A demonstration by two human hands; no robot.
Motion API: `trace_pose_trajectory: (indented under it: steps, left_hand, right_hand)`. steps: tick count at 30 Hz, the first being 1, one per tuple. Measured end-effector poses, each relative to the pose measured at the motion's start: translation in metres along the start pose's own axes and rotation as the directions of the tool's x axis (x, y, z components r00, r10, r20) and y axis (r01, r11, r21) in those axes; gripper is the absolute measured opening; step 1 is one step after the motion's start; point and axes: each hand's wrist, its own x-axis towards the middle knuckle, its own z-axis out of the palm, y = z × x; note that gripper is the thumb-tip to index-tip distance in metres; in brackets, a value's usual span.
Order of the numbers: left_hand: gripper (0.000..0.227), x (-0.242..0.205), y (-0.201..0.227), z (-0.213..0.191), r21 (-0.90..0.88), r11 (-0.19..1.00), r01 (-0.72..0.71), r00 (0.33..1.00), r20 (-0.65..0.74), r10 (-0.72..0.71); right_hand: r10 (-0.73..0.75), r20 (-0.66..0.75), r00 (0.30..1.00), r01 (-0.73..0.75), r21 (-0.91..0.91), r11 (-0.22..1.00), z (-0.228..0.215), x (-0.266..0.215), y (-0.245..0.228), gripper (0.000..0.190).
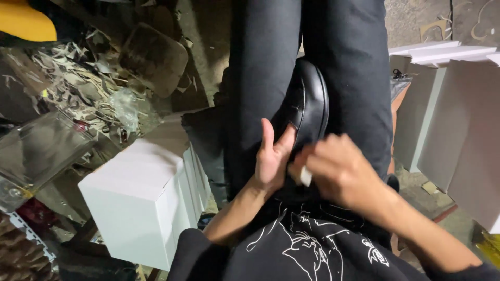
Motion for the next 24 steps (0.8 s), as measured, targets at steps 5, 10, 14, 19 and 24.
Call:
trace_pose_trajectory:
  steps: [5, 10, 14, 19, 24]
  left_hand:
    - [0.073, -0.005, 0.0, 0.016, -0.02, 0.998, -0.054, 0.998, -0.036, 0.053]
    - [0.083, 0.001, 0.005, -0.003, -0.234, 0.969, 0.081, 0.99, 0.128, -0.052]
    - [0.09, -0.003, 0.005, -0.021, -0.158, 0.979, 0.13, 0.991, 0.034, -0.126]
    - [0.098, -0.002, 0.004, -0.005, -0.384, 0.908, 0.169, 0.962, 0.264, -0.067]
    - [0.067, 0.0, 0.009, -0.007, -0.089, 0.98, -0.178, 0.972, 0.139, 0.19]
  right_hand:
    - [0.006, -0.033, 0.999, -0.005, 0.034, 0.999, 0.019, -0.014, -0.001, 0.02]
    - [-0.087, 0.057, 0.995, 0.086, 0.015, 0.996, 0.013, -0.011, 0.002, 0.013]
    - [-0.11, 0.052, 0.993, 0.109, 0.02, 0.994, 0.025, -0.019, -0.023, 0.019]
    - [-0.036, 0.01, 0.999, 0.035, 0.045, 0.998, 0.003, -0.001, 0.018, 0.011]
    - [0.296, -0.227, 0.928, -0.329, -0.124, 0.936, -0.043, 0.002, 0.037, 0.009]
